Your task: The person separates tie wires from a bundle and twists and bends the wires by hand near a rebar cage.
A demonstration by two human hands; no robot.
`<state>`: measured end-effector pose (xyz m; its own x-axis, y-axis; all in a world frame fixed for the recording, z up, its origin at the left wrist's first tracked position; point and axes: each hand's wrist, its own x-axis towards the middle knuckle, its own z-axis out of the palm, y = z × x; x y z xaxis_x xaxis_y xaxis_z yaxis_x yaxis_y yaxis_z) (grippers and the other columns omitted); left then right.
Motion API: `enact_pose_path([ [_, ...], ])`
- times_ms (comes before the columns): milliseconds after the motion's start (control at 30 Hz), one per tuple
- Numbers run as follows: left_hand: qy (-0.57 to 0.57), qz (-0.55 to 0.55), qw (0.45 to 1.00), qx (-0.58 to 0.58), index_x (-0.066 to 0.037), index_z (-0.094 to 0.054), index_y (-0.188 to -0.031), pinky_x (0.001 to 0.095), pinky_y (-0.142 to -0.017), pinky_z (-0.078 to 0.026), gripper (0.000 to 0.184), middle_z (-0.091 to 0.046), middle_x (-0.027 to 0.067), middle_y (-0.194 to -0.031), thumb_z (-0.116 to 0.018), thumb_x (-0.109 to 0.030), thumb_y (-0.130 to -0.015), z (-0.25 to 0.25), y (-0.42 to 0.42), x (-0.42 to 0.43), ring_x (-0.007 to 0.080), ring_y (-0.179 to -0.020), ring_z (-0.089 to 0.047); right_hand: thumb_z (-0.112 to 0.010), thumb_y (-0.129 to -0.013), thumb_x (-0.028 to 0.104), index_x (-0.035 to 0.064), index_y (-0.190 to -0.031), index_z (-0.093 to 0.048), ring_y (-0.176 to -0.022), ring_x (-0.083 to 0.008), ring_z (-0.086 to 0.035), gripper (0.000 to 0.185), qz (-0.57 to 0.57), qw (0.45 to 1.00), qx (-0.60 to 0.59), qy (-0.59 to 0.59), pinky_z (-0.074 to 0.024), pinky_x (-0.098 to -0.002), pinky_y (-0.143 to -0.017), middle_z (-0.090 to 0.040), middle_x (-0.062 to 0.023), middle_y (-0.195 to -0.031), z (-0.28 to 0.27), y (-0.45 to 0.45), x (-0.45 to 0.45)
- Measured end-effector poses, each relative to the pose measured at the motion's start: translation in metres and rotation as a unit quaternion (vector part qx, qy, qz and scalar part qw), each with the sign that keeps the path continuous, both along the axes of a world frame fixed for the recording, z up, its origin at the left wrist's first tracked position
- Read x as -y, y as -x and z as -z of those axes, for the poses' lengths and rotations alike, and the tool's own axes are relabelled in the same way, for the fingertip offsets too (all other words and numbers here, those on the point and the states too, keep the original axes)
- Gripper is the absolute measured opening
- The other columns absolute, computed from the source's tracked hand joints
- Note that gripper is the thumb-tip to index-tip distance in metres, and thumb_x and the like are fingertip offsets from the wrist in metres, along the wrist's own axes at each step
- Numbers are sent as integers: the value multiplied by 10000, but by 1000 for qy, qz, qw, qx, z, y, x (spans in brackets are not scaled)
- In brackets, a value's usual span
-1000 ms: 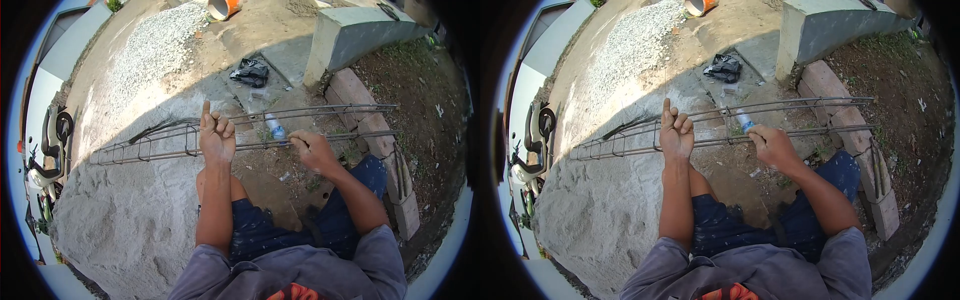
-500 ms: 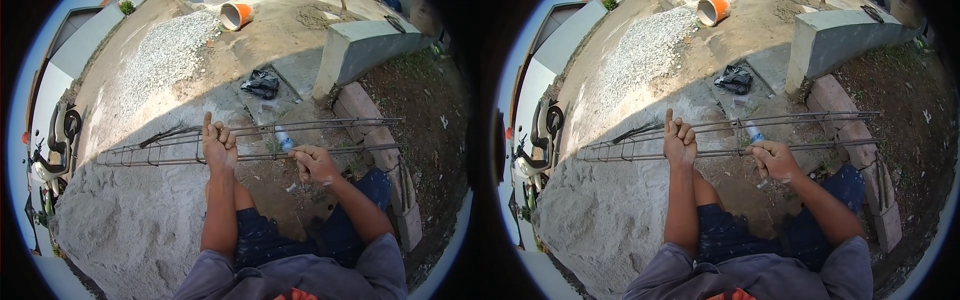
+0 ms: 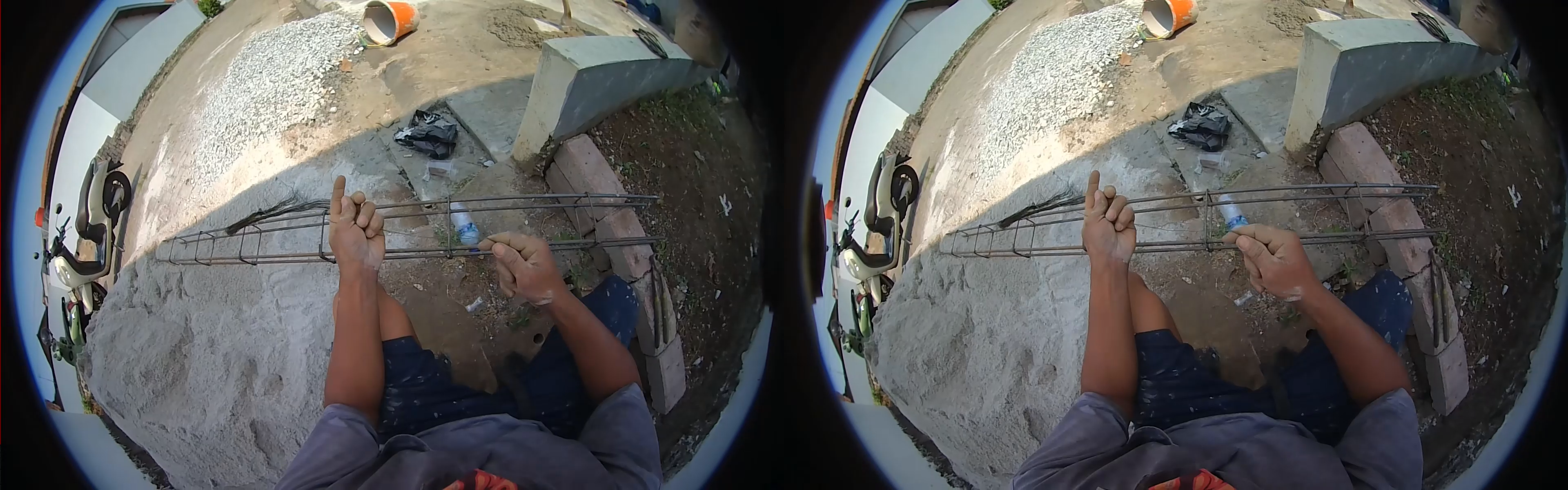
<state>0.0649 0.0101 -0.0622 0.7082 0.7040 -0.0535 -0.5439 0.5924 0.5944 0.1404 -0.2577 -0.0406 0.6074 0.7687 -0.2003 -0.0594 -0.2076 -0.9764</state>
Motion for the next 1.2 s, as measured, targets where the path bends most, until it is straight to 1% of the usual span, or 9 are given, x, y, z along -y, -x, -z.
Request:
enact_pose_path([
  [200,20,71,997,-2,-87,-312,-1417,172,-415,-280,398,-514,47,-889,-339,-128,-1022,2,-1,5,53,-563,-352,-577,-911,198,18,-1033,-680,-646,-297,-637,240,-352,919,176,-27,-483,-384,-600,-671,-197,-787,9,27,-4],
  [300,20,50,999,3,-100,-332,-1403,187,-419,-280,381,-537,48,-880,-326,-118,-1022,3,-1,3,57,-562,-345,-594,-899,205,2,-1022,-667,-638,-368,-626,249,-272,813,404,319,-494,-383,-592,-666,-185,-755,32,16,-7],
  [400,70,66,995,40,-104,-334,-1403,186,-419,-282,381,-532,47,-872,-324,-116,-1022,1,1,-1,57,-566,-350,-599,-889,194,-18,-998,-670,-603,-375,-613,249,106,929,348,73,-483,-392,-573,-657,-206,-727,37,-2,-2],
  [533,86,95,991,26,-108,-344,-1398,187,-420,-283,379,-524,43,-859,-342,-113,-1019,11,-1,-6,56,-570,-356,-602,-873,177,-14,-962,-683,-602,-371,-620,226,-33,994,-94,-52,-481,-401,-566,-654,-219,-720,-23,-4,17],
  [700,52,65,996,-17,-72,-375,-1372,188,-421,-287,365,-528,36,-849,-391,-112,-1009,11,-5,-5,55,-568,-352,-600,-865,197,7,-967,-693,-643,-347,-631,234,-356,922,153,-12,-478,-429,-602,-657,-208,-736,0,23,7],
  [800,-4,40,998,-40,-23,-400,-1322,180,-428,-303,344,-508,27,-846,-437,-144,-1002,13,-5,-6,49,-575,-365,-587,-861,203,-2,-973,-688,-686,-359,-627,255,-353,811,351,308,-476,-440,-649,-651,-218,-752,16,17,3],
  [900,-9,-31,999,-40,8,-397,-1309,180,-454,-324,378,-483,15,-830,-480,-180,-992,9,-4,-13,47,-593,-369,-562,-876,156,-8,-966,-685,-695,-280,-650,223,-129,905,335,227,-481,-392,-656,-666,-190,-751,24,-2,5],
  [1000,-17,-60,997,-37,18,-400,-1298,184,-477,-345,383,-453,3,-810,-470,-209,-998,10,-2,-19,49,-610,-376,-561,-895,130,-10,-951,-683,-689,-174,-645,194,121,988,86,46,-475,-349,-631,-680,-130,-740,12,-5,2],
  [1200,23,-36,995,-89,25,-394,-1294,194,-482,-359,345,-433,-1,-796,-434,-161,-1006,12,-4,-18,55,-606,-376,-594,-892,161,-6,-982,-686,-735,-172,-661,211,-176,978,70,-82,-490,-331,-654,-685,-114,-747,-30,5,17],
])
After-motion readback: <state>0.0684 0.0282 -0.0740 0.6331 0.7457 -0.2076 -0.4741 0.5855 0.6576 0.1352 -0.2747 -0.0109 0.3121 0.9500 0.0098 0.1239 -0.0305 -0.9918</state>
